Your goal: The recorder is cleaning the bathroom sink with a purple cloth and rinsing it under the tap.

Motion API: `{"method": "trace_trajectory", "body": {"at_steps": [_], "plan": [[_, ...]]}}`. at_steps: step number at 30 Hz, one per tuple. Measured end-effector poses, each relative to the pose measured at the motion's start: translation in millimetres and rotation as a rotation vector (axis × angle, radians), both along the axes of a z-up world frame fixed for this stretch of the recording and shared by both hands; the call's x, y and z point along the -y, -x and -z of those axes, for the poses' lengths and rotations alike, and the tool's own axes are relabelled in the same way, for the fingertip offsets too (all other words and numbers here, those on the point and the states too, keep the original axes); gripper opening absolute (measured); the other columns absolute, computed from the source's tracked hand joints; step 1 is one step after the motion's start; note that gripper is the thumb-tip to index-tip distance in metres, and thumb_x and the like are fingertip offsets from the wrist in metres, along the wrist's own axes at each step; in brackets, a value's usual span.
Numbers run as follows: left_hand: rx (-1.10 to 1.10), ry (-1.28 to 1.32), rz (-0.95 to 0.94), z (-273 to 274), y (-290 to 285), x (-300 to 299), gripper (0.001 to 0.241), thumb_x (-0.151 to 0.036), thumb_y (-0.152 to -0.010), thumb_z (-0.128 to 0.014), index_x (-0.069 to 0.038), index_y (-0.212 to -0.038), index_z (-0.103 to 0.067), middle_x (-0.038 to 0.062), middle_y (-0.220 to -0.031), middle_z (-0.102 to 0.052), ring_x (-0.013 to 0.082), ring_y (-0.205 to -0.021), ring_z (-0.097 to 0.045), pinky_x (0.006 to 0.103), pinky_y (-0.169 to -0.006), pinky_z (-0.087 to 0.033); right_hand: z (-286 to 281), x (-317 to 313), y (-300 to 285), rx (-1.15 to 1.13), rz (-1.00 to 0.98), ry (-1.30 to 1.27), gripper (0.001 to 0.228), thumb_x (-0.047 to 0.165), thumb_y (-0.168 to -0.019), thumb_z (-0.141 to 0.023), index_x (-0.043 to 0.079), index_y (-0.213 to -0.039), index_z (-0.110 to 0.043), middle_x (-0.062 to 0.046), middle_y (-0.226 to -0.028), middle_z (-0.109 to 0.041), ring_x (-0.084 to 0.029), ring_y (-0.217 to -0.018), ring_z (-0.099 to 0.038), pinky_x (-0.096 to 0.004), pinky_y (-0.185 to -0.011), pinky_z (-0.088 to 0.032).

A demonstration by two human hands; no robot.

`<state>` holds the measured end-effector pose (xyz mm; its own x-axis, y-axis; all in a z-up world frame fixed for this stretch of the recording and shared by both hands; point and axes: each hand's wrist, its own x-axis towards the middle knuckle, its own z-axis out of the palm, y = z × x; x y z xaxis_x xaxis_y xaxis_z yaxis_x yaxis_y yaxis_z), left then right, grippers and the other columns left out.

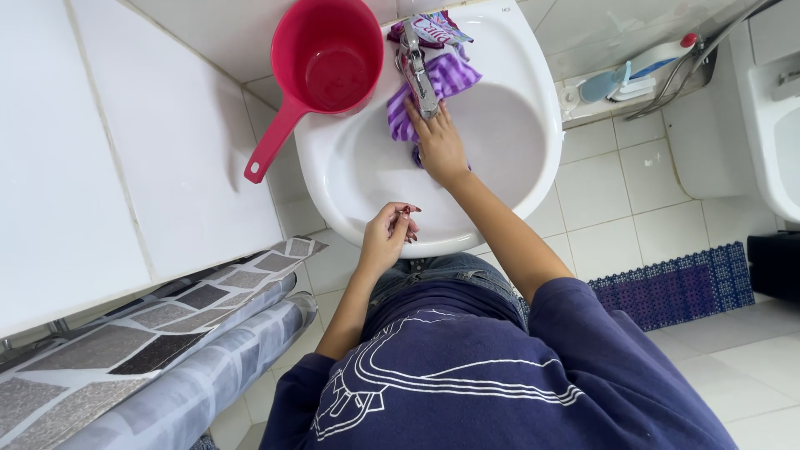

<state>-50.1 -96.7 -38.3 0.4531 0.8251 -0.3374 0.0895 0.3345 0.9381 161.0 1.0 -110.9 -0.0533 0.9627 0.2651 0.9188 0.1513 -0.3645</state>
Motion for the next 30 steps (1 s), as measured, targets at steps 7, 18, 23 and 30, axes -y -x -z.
{"method": "trace_trajectory", "body": {"at_steps": [7, 18, 23, 30], "plan": [[0.007, 0.002, 0.075, 3, 1, -9, 0.022, -0.013, -0.109, -0.049, -0.001, -0.121, -0.063, 0.007, -0.088, -0.069, 0.0101, -0.074, -0.065, 0.0252, -0.068, -0.055, 31, 25, -46, 0.050, -0.168, 0.572, 0.079, 0.030, -0.092, -0.058, 0.016, -0.161, -0.022, -0.008, -0.169, -0.013, -0.029, -0.155, -0.009, -0.055, -0.122, -0.005], [-0.246, -0.470, -0.139, -45, 48, -20, 0.020, -0.010, -0.107, -0.053, 0.000, -0.119, -0.066, 0.006, -0.087, -0.073, 0.0114, -0.078, -0.071, 0.0246, -0.066, -0.053, -80, 96, -47, 0.142, -0.250, 1.224, 0.084, 0.070, -0.096, -0.034, 0.015, -0.159, -0.033, -0.015, -0.166, -0.028, -0.033, -0.154, -0.021, -0.054, -0.124, -0.013], [-0.210, -0.676, -0.303, -72, 69, -19, 0.019, -0.007, -0.109, -0.052, 0.002, -0.121, -0.063, 0.010, -0.100, -0.071, 0.0152, -0.087, -0.068, 0.0280, -0.081, -0.052, -32, 83, 82, -0.622, -0.511, 1.007, 0.077, 0.058, -0.104, -0.032, 0.009, -0.162, -0.022, -0.019, -0.169, -0.017, -0.032, -0.158, -0.011, -0.044, -0.127, -0.010], [-0.269, -0.837, -0.438, -83, 82, -11, 0.022, -0.010, -0.108, -0.049, 0.001, -0.123, -0.061, 0.011, -0.108, -0.067, 0.0246, -0.107, -0.059, 0.0377, -0.102, -0.045, 106, -21, 182, -0.759, 0.074, 0.095, 0.088, 0.045, -0.112, -0.047, -0.003, -0.163, 0.007, -0.028, -0.171, 0.011, -0.042, -0.161, 0.014, -0.051, -0.131, 0.002]]}}
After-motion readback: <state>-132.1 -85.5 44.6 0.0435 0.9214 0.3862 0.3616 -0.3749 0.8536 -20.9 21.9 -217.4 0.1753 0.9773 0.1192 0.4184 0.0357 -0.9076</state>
